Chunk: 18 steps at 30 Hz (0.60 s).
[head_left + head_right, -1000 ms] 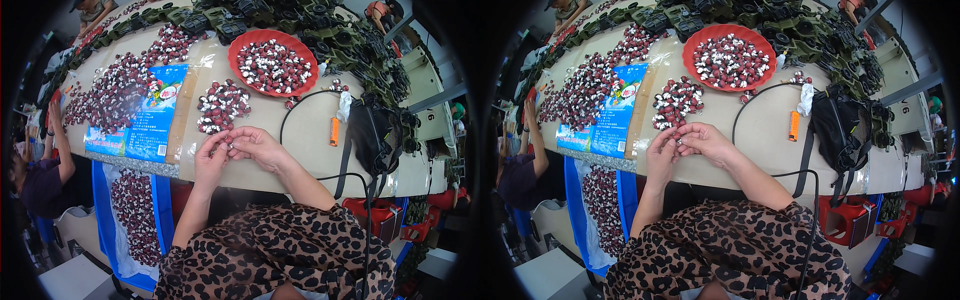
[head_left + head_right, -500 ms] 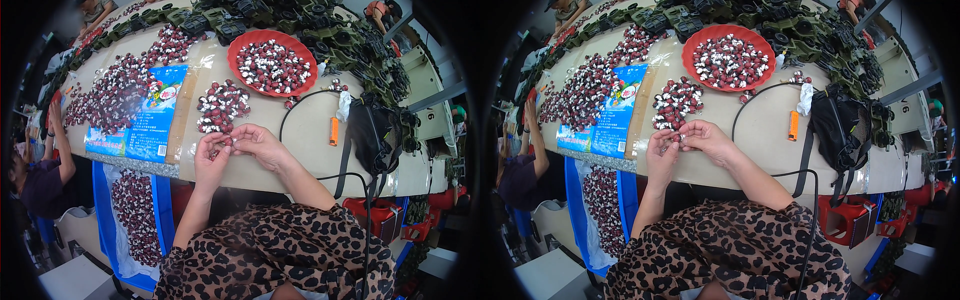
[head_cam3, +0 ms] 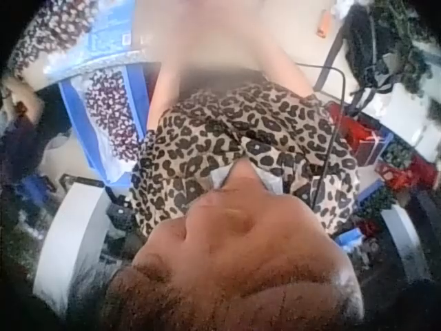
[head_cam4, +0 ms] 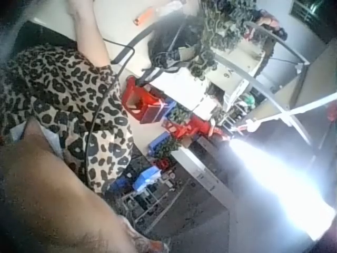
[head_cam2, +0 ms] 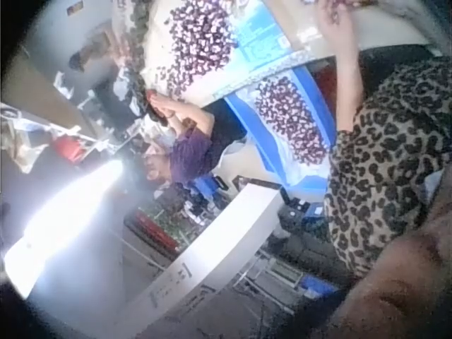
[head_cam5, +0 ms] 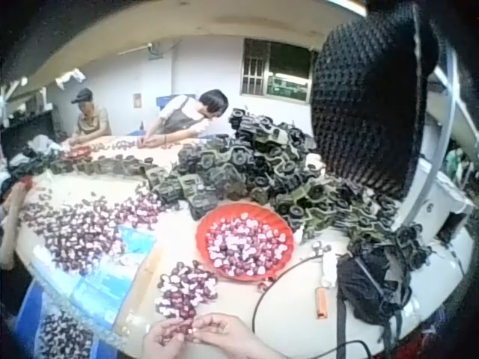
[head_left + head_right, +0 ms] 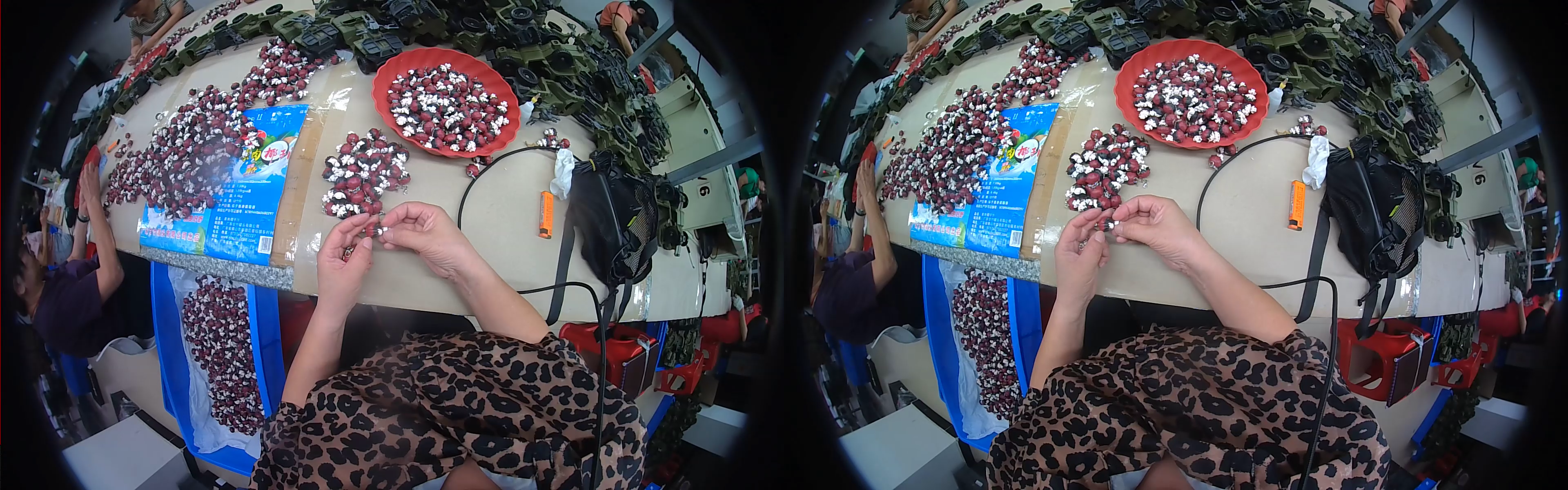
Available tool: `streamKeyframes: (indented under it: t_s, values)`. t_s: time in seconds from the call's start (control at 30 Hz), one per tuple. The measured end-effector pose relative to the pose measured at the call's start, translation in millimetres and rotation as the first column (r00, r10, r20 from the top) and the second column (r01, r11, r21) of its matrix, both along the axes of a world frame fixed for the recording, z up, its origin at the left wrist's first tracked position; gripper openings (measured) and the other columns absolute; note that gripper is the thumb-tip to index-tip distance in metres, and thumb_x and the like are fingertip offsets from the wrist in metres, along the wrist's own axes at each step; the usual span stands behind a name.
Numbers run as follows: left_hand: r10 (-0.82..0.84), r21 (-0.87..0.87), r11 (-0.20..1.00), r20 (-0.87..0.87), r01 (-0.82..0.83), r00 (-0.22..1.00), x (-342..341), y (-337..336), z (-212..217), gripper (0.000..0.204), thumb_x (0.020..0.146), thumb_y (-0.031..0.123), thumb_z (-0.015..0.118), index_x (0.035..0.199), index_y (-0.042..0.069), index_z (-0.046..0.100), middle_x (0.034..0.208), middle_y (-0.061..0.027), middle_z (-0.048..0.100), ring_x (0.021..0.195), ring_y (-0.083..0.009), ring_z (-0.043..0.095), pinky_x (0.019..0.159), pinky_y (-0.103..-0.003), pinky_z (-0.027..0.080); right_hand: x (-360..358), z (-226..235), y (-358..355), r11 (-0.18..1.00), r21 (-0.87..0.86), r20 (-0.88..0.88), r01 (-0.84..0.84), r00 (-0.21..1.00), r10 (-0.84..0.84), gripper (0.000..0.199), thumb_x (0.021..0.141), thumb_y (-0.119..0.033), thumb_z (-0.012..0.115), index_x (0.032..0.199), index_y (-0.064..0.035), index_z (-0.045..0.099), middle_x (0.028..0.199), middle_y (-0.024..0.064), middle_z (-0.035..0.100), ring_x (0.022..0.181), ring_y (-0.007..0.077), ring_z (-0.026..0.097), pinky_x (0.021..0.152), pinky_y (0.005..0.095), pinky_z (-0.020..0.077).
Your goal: The person assembles small red and white plastic components by hand at a factory workbench.
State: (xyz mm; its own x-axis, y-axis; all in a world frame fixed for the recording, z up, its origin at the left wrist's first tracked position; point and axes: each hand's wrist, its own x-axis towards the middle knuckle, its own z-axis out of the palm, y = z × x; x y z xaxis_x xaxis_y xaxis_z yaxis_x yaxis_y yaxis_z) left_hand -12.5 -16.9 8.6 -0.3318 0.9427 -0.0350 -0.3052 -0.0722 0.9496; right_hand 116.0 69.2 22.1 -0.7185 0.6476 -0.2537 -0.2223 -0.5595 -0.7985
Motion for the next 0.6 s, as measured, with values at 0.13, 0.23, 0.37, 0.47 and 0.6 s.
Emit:
streamKeyframes:
  t_s: [0.13, 0.23, 0.37, 0.47, 0.6]
  values:
    - [-0.03, -0.044, 0.999, 0.039, 0.032, 0.999, -2.5, -1.1, -3.4, 0.029, 0.083, 0.002, 0.045, 0.112, -0.001, 0.047, 0.088, -0.0027, 0.053, 0.057, -0.0018, 0.041, 0.047, -0.015, 0.033, -0.6, 1.0, -1.5, 0.994, 0.108, 0.059, 0.026, 0.998, -0.032, 0.013, 0.075, -0.001, 0.06, 0.087, 0.0009, 0.055, 0.078, 0.0066, 0.06, 0.067, 0.01, 0.058, 0.065, 0.0201, 0.0482]
    - [-0.035, -0.061, 0.997, 0.016, 0.036, 0.999, -2.1, -1.0, -3.0, 0.027, 0.085, 0.004, 0.044, 0.112, -0.001, 0.048, 0.077, 0.0001, 0.051, 0.055, -0.0019, 0.039, 0.046, -0.015, 0.031, -1.4, 2.0, -2.0, 0.984, 0.18, 0.097, -0.014, 0.995, -0.003, 0.014, 0.075, -0.001, 0.061, 0.087, 0.0011, 0.054, 0.079, 0.0072, 0.06, 0.066, 0.0094, 0.057, 0.062, 0.0199, 0.0483]
    - [0.0, -0.017, 1.0, 0.02, 0.0, 1.0, -1.2, -0.1, -4.1, 0.025, 0.087, 0.008, 0.044, 0.11, -0.001, 0.049, 0.07, 0.001, 0.048, 0.054, -0.0019, 0.039, 0.045, -0.016, 0.03, -3.1, 5.5, -3.3, 0.99, 0.144, 0.074, -0.013, 0.997, 0.003, 0.015, 0.075, -0.001, 0.061, 0.088, 0.0012, 0.054, 0.076, 0.0057, 0.059, 0.066, 0.0089, 0.057, 0.06, 0.02, 0.0484]
    - [-0.001, 0.006, 1.0, 0.041, 0.0, 0.999, 0.4, 1.2, -3.3, 0.024, 0.088, 0.011, 0.042, 0.108, 0.0, 0.05, 0.067, 0.0012, 0.047, 0.053, -0.0019, 0.038, 0.044, -0.016, 0.03, -1.8, 6.4, -3.9, 0.982, 0.183, 0.066, -0.042, 0.997, 0.03, 0.017, 0.074, -0.001, 0.062, 0.089, 0.0015, 0.053, 0.075, 0.0046, 0.057, 0.065, 0.0081, 0.056, 0.058, 0.0194, 0.0487]
    - [-0.042, -0.013, 0.999, 0.068, 0.043, 0.997, -1.8, 0.8, -5.7, 0.023, 0.089, 0.012, 0.04, 0.106, 0.001, 0.05, 0.065, 0.0018, 0.047, 0.052, -0.002, 0.038, 0.044, -0.016, 0.029, -2.9, 3.6, -4.4, 0.976, 0.208, 0.052, -0.059, 0.997, 0.05, 0.016, 0.073, -0.001, 0.063, 0.086, 0.0011, 0.053, 0.074, 0.0035, 0.056, 0.065, 0.0066, 0.056, 0.056, 0.018, 0.0484]
